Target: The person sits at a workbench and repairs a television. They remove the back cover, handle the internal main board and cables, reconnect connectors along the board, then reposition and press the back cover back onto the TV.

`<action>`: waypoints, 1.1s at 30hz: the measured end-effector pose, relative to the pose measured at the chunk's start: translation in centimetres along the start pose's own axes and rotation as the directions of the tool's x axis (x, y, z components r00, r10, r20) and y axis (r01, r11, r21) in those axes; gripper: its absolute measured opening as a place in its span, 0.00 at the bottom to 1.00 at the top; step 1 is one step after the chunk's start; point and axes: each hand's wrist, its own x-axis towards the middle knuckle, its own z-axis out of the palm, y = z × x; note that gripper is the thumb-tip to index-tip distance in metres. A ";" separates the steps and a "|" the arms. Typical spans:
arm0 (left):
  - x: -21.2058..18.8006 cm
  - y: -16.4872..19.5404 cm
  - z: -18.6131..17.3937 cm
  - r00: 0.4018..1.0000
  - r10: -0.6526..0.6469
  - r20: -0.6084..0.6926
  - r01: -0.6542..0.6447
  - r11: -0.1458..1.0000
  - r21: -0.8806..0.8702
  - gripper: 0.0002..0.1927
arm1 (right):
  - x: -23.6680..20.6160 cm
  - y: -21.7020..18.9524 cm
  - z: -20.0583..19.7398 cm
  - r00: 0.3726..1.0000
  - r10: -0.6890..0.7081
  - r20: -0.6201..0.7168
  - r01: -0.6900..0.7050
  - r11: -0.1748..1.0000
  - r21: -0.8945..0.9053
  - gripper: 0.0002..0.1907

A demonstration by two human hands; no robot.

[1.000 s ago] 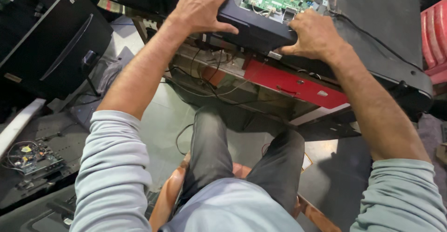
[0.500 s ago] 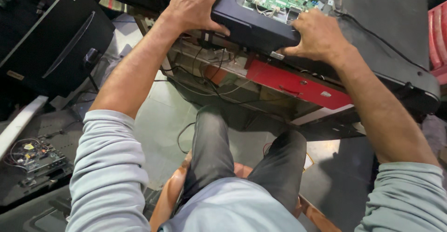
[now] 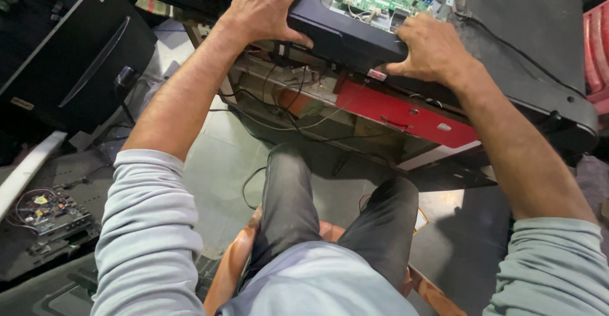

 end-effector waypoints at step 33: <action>-3.3 -5.0 -2.8 0.972 -0.081 0.221 0.028 0.972 0.234 0.52 | -23.9 11.2 -2.2 0.895 0.440 0.070 -0.436 0.897 -0.068 0.49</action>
